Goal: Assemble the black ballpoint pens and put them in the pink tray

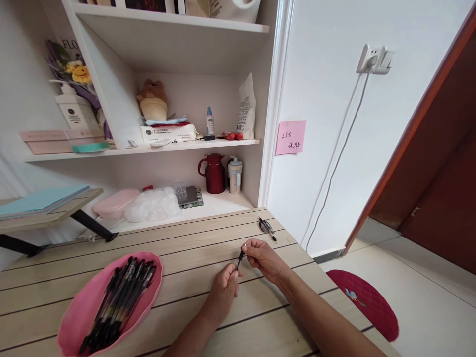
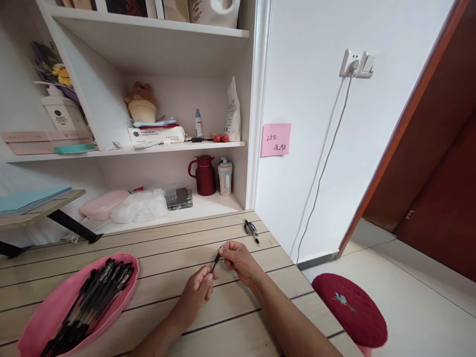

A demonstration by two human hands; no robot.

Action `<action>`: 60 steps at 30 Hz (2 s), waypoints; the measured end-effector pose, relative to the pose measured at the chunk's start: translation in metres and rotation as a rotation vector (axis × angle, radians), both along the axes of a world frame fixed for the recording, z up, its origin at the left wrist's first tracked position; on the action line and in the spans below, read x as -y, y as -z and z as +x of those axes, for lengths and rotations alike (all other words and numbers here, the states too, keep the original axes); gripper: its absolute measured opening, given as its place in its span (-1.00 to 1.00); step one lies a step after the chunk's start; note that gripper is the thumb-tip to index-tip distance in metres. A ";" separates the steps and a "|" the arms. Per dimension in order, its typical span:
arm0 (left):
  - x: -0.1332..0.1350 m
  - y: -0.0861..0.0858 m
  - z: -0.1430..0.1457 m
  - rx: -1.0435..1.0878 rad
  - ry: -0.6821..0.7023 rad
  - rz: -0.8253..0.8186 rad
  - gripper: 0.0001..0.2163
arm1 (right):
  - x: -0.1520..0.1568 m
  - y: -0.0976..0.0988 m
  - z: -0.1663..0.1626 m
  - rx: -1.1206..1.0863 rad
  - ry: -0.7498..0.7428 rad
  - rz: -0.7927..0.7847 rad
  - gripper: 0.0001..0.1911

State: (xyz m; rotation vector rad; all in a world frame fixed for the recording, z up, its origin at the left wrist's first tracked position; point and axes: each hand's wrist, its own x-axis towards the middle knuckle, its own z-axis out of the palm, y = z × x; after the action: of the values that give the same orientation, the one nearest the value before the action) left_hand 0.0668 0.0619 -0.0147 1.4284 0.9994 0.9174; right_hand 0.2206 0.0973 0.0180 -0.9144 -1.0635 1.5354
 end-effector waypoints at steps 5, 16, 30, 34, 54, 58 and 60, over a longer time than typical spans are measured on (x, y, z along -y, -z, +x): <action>0.002 -0.003 0.000 0.014 -0.008 -0.006 -0.78 | -0.001 0.001 0.000 0.012 -0.016 -0.004 -0.68; -0.002 0.002 0.000 0.068 -0.045 -0.086 -0.78 | -0.034 -0.006 0.027 0.707 0.186 0.189 -0.84; -0.001 0.001 0.000 0.105 -0.058 -0.149 -0.79 | -0.089 0.004 0.041 1.457 0.457 0.145 -0.84; 0.000 -0.004 0.000 0.104 -0.058 -0.136 -0.79 | -0.075 0.009 0.024 1.404 0.379 0.200 -0.84; 0.001 -0.004 -0.001 0.010 -0.021 -0.100 -0.80 | -0.020 -0.017 0.008 0.029 0.232 0.109 -0.76; 0.001 -0.006 -0.001 0.005 -0.013 -0.105 -0.80 | -0.018 -0.015 0.004 0.071 0.224 0.093 -0.75; 0.001 -0.006 -0.002 0.009 -0.005 -0.103 -0.81 | -0.016 -0.013 0.000 0.088 0.205 0.091 -0.75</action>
State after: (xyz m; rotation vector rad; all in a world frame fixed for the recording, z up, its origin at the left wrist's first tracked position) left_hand 0.0652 0.0611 -0.0087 1.3356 1.0293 0.8625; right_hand 0.2205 0.1131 0.0313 -1.0029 -1.0586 1.2777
